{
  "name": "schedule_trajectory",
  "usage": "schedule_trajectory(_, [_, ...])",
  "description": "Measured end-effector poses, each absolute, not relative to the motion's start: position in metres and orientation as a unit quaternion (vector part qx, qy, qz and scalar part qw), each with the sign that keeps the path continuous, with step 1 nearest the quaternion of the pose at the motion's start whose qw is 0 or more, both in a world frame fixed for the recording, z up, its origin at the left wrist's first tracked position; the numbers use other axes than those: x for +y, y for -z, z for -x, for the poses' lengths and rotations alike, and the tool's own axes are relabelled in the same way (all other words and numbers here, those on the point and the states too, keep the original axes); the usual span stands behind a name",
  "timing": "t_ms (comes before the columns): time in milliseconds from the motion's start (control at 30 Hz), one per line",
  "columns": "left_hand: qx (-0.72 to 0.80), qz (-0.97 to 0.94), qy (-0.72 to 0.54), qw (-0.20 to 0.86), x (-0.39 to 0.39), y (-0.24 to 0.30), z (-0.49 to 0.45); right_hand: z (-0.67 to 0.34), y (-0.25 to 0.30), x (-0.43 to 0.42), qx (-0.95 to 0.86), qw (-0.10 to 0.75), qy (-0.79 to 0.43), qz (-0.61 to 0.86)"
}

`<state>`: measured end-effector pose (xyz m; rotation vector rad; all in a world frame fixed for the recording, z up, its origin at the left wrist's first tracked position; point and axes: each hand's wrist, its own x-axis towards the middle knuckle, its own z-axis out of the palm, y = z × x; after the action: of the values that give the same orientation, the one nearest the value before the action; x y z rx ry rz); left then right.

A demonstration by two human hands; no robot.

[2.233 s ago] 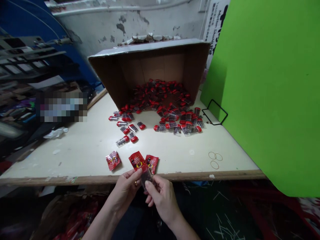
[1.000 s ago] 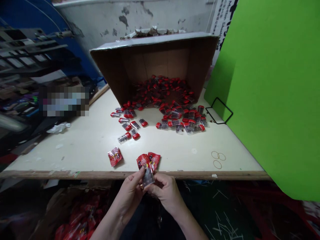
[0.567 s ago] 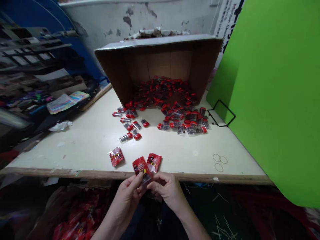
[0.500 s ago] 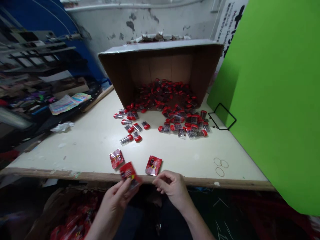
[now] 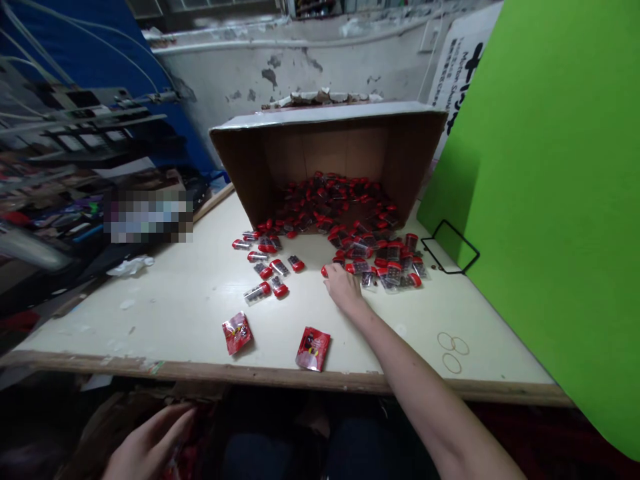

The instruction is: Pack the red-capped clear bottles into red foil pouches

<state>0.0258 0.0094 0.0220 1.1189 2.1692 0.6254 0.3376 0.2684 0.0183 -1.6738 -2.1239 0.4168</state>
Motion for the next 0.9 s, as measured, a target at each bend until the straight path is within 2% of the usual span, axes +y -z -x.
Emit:
schedule_trajectory(100, [0.730, -0.526, -0.294, 0.323, 0.059, -0.031, -0.105, -0.329, -0.013, 0.275, -0.757, 0.155, -0.131, 0.621])
schedule_trajectory(267, [0.737, -0.583, -0.226, 0.258, 0.117, -0.020, -0.187, -0.349, -0.016, 0.255, -0.756, 0.153, -0.139, 0.621])
schedule_trajectory(433, [0.742, -0.578, -0.221, 0.259, 0.128, -0.006, -0.190, -0.379, -0.020, 0.205, -0.722, 0.236, -0.213, 0.615])
schedule_trajectory(633, [0.726, -0.584, -0.226, 0.284, 0.125, -0.009, -0.179, -0.374, -0.010, 0.152, -0.601, 0.364, -0.397, 0.591])
schedule_trajectory(767, [0.703, -0.604, -0.229, 0.297, 0.121, -0.011, -0.179, -0.347, 0.002, 0.134, -0.553, 0.378, -0.480, 0.567])
schedule_trajectory(900, [0.697, -0.623, -0.222, 0.276, 0.116, -0.013, -0.180, -0.335, 0.008, 0.132, -0.547, 0.370, -0.500, 0.560])
